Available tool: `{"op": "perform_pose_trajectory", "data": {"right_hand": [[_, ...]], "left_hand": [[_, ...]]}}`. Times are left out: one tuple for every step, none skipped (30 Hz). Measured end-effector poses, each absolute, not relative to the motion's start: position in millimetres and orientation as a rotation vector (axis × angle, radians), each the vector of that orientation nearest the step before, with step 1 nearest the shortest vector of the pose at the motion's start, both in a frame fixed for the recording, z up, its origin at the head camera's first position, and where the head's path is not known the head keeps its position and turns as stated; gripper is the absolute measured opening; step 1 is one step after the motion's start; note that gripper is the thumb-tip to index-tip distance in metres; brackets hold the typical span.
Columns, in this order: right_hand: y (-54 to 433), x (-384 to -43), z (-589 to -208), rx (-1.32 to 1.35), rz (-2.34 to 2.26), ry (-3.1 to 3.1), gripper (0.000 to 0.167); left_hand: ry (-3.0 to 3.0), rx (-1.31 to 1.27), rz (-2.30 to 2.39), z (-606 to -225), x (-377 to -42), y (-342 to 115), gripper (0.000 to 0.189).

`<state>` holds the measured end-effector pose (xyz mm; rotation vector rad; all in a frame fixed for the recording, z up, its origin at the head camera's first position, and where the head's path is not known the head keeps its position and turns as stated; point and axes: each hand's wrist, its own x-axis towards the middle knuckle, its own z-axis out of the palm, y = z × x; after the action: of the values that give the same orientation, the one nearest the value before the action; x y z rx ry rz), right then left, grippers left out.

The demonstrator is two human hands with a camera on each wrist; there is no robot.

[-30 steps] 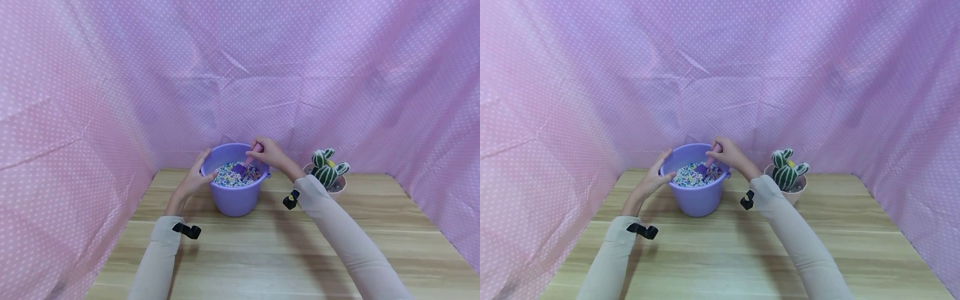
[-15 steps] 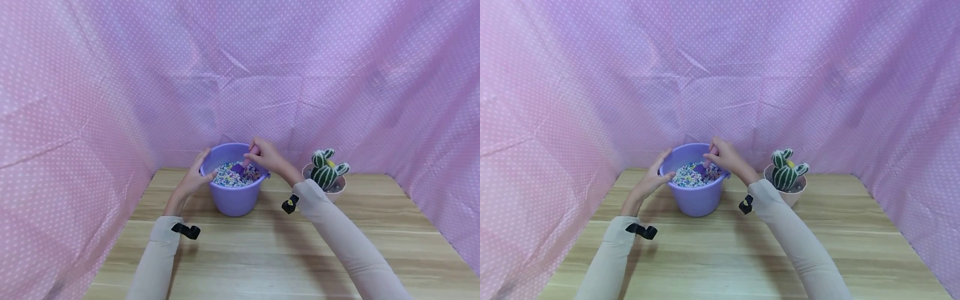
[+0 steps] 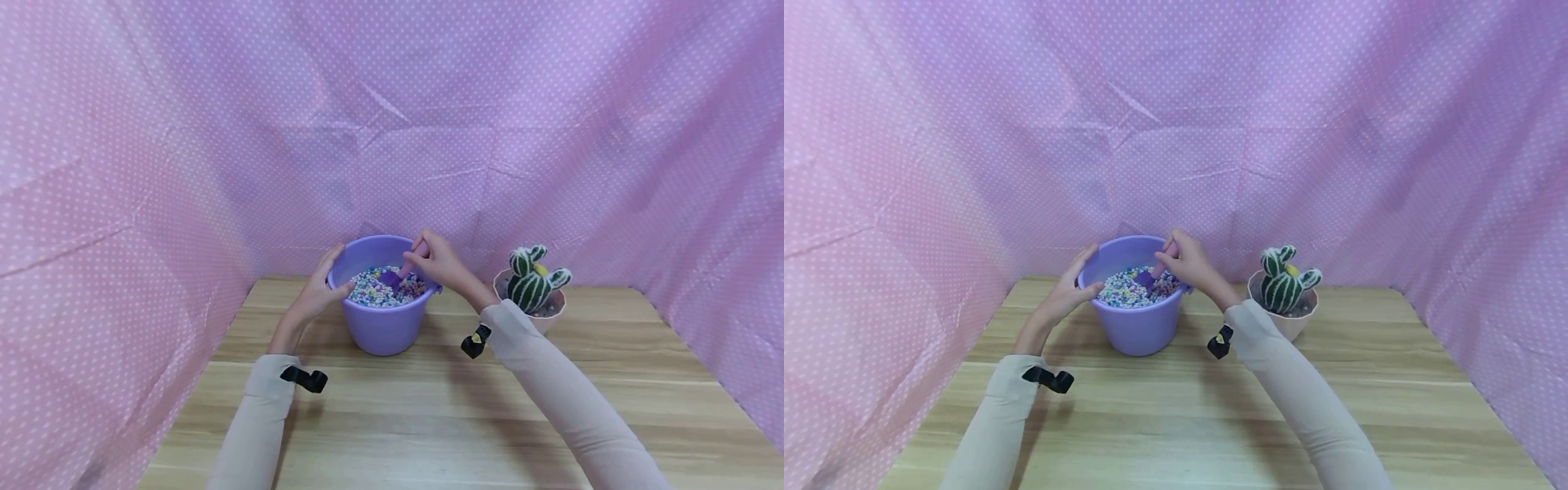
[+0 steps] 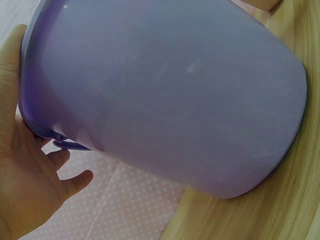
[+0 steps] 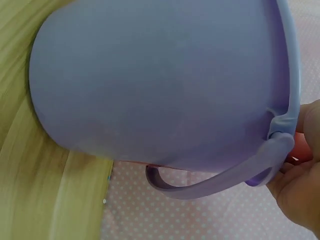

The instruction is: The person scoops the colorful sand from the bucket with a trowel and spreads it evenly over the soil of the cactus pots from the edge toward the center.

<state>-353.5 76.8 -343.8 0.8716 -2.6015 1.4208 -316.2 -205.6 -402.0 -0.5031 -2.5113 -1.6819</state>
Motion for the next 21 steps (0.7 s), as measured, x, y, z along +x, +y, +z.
{"op": "perform_pose_trajectory", "data": {"right_hand": [[76.5,-353.0,-343.9,0.86,1.441,-2.593,0.012],[76.4,-352.5,-343.9,0.843,1.46,-2.582,0.012],[76.1,-352.3,-343.8,0.834,1.466,-2.572,0.012],[76.0,-352.1,-343.7,0.828,1.472,-2.563,0.012],[75.8,-351.8,-343.5,0.82,1.482,-2.555,0.012],[75.4,-351.6,-343.1,0.817,1.497,-2.544,0.012],[75.6,-351.2,-343.0,0.81,1.508,-2.54,0.012],[75.8,-351.0,-342.9,0.804,1.521,-2.535,0.012],[76.0,-351.3,-343.1,0.804,1.535,-2.531,0.012],[76.1,-351.6,-343.2,0.801,1.549,-2.527,0.012],[76.4,-351.5,-343.0,0.796,1.552,-2.521,0.013],[76.8,-351.6,-343.0,0.788,1.556,-2.515,0.014],[77.3,-351.5,-342.7,0.776,1.557,-2.512,0.014],[77.7,-351.6,-342.6,0.764,1.549,-2.509,0.014],[78.1,-351.6,-342.3,0.753,1.537,-2.51,0.015],[78.3,-351.4,-341.8,0.747,1.531,-2.515,0.015],[78.5,-351.2,-341.3,0.743,1.524,-2.52,0.015],[78.6,-351.2,-341.0,0.739,1.523,-2.526,0.015],[78.7,-351.1,-340.9,0.739,1.523,-2.531,0.015],[78.8,-351.1,-340.9,0.739,1.528,-2.533,0.015],[79.0,-351.4,-341.2,0.743,1.537,-2.535,0.015]], "left_hand": [[-2.51,-0.504,-1.683,-401.7,-315.9,-205.9,0.092],[-2.508,-0.509,-1.682,-401.7,-316.0,-206.2,0.092],[-2.507,-0.512,-1.682,-401.9,-316.2,-206.6,0.092],[-2.504,-0.517,-1.683,-402.1,-316.5,-206.9,0.091],[-2.501,-0.522,-1.685,-402.0,-316.6,-207.1,0.091],[-2.5,-0.525,-1.685,-402.1,-317.0,-207.4,0.091],[-2.497,-0.525,-1.685,-402.3,-317.0,-207.2,0.091],[-2.495,-0.525,-1.686,-402.5,-317.1,-207.1,0.09],[-2.496,-0.525,-1.685,-402.5,-317.0,-206.9,0.09],[-2.498,-0.524,-1.684,-402.4,-317.0,-206.8,0.09],[-2.5,-0.523,-1.683,-402.1,-316.9,-206.5,0.09],[-2.503,-0.521,-1.683,-402.2,-317.1,-206.2,0.09],[-2.505,-0.521,-1.682,-402.2,-317.1,-206.0,0.09],[-2.507,-0.522,-1.683,-402.1,-317.2,-205.8,0.09],[-2.509,-0.522,-1.684,-402.1,-317.3,-205.7,0.09],[-2.508,-0.521,-1.686,-402.2,-317.5,-205.7,0.09],[-2.507,-0.52,-1.687,-402.4,-317.7,-205.7,0.09],[-2.506,-0.519,-1.687,-402.8,-318.1,-205.9,0.09],[-2.506,-0.52,-1.688,-402.7,-317.9,-206.2,0.09],[-2.504,-0.52,-1.691,-402.9,-317.9,-206.4,0.09],[-2.503,-0.52,-1.693,-403.0,-317.8,-206.5,0.09]]}}
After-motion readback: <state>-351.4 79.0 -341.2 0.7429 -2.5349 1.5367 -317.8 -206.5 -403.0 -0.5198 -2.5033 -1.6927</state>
